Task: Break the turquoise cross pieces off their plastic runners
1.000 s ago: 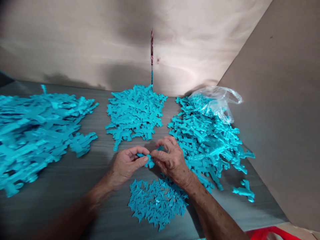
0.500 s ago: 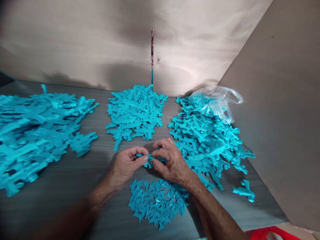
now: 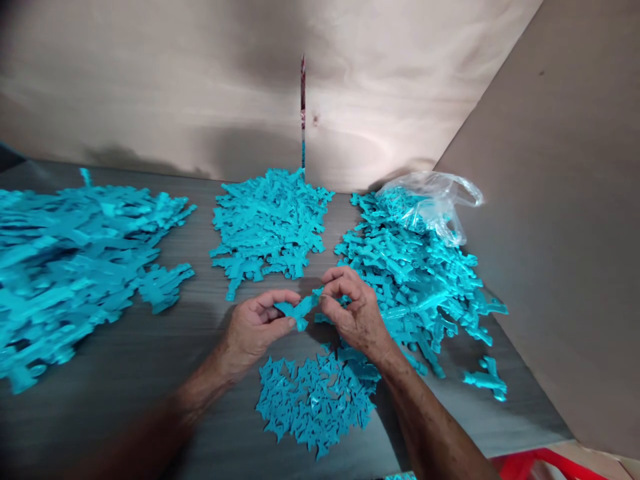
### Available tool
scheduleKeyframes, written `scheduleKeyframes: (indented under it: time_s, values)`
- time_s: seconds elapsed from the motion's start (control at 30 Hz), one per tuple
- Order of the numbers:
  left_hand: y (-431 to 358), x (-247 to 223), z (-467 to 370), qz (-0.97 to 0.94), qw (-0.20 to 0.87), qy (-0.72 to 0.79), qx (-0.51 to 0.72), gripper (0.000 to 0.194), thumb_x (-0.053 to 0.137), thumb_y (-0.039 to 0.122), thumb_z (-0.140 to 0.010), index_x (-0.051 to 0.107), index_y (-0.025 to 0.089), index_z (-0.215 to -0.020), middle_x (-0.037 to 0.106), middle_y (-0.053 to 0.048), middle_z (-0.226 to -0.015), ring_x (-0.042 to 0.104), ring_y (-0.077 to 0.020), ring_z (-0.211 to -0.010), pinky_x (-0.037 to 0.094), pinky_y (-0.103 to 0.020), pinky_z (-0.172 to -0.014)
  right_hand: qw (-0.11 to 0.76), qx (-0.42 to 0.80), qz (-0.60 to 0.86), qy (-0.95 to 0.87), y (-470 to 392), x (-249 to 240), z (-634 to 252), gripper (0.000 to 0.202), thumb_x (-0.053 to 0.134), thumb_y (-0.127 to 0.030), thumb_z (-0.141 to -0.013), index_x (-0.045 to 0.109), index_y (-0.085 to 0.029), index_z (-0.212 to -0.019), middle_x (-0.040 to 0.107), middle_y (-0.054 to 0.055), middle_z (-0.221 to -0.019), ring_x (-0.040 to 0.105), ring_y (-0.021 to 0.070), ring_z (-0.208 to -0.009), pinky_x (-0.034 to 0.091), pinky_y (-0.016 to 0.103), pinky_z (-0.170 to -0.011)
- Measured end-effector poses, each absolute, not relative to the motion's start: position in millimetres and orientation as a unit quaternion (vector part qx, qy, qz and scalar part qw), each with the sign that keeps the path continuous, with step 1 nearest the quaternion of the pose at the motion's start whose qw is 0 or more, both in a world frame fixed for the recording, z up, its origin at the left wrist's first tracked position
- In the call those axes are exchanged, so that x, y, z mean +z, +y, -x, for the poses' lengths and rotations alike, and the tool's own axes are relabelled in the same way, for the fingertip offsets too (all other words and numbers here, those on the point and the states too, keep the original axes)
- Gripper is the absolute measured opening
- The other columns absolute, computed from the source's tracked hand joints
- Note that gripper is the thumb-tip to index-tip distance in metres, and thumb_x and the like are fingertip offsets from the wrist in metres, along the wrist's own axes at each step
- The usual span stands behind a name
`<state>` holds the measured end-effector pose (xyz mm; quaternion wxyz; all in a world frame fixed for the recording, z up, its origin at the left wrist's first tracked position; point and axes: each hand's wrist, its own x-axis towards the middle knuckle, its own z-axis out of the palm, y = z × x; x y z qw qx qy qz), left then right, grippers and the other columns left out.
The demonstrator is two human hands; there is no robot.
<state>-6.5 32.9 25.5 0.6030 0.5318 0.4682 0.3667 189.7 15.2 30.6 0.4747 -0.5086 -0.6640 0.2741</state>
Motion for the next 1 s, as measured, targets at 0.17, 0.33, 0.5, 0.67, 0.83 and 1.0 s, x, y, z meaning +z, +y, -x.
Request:
scheduleKeyframes:
  time_s: [0.17, 0.33, 0.5, 0.67, 0.83, 1.0]
  values:
    - [33.7, 19.9, 7.5, -0.540, 0.588, 0.462, 0.386, 0.043, 0.069, 0.015, -0.063, 0.069, 0.019, -0.106, 0.068, 0.000, -0.085, 0.054, -0.0089, -0.058, 0.041, -0.020, -0.054, 0.486, 0.362, 0.499, -0.619, 16.6, 33.8, -195.8, 0.011, 0.065, -0.017, -0.081, 0.066, -0.020, -0.070, 0.061, 0.006, -0.103, 0.058, 0.0211, -0.103, 0.045, 0.033, -0.083]
    - [35.1, 24.6, 5.1, -0.538, 0.572, 0.475, 0.398, 0.049, 0.067, 0.012, -0.060, 0.067, 0.017, -0.109, 0.067, 0.001, -0.082, 0.050, -0.0074, -0.054, 0.040, -0.020, -0.051, 0.477, 0.388, 0.493, -0.615, 15.7, 35.0, -194.2, 0.012, 0.065, -0.018, -0.080, 0.067, -0.020, -0.069, 0.063, 0.006, -0.106, 0.057, 0.0222, -0.106, 0.044, 0.034, -0.086]
    - [34.8, 25.9, 4.9, -0.535, 0.586, 0.477, 0.379, 0.045, 0.068, 0.015, -0.063, 0.066, 0.017, -0.108, 0.065, 0.003, -0.074, 0.050, -0.0079, -0.052, 0.040, -0.020, -0.050, 0.475, 0.385, 0.490, -0.621, 16.0, 36.4, -194.3, 0.011, 0.065, -0.017, -0.079, 0.066, -0.020, -0.069, 0.065, 0.005, -0.103, 0.058, 0.0220, -0.107, 0.043, 0.035, -0.088]
    - [35.5, 23.0, 5.9, -0.530, 0.586, 0.470, 0.392, 0.030, 0.069, 0.017, -0.065, 0.066, 0.018, -0.095, 0.064, 0.003, -0.075, 0.052, -0.0084, -0.056, 0.041, -0.019, -0.052, 0.449, 0.396, 0.480, -0.641, 14.4, 36.7, -193.9, 0.012, 0.065, -0.016, -0.078, 0.065, -0.020, -0.067, 0.068, 0.005, -0.097, 0.060, 0.0226, -0.106, 0.046, 0.034, -0.085]
    - [35.8, 20.1, 5.6, -0.512, 0.583, 0.469, 0.420, 0.018, 0.070, 0.015, -0.061, 0.061, 0.017, -0.077, 0.060, 0.004, -0.072, 0.053, -0.0096, -0.063, 0.042, -0.019, -0.056, 0.409, 0.444, 0.471, -0.643, 12.7, 36.2, -191.7, 0.012, 0.062, -0.018, -0.079, 0.065, -0.019, -0.067, 0.070, 0.005, -0.097, 0.064, 0.0205, -0.096, 0.048, 0.034, -0.082]
    - [34.6, 15.4, 3.6, -0.472, 0.608, 0.485, 0.414, 0.023, 0.073, 0.015, -0.058, 0.052, 0.018, -0.068, 0.053, 0.006, -0.062, 0.050, -0.0085, -0.057, 0.040, -0.020, -0.055, 0.378, 0.483, 0.486, -0.622, 10.2, 36.0, -183.5, 0.012, 0.061, -0.019, -0.078, 0.062, -0.018, -0.066, 0.070, 0.005, -0.092, 0.062, 0.0179, -0.083, 0.047, 0.029, -0.070]
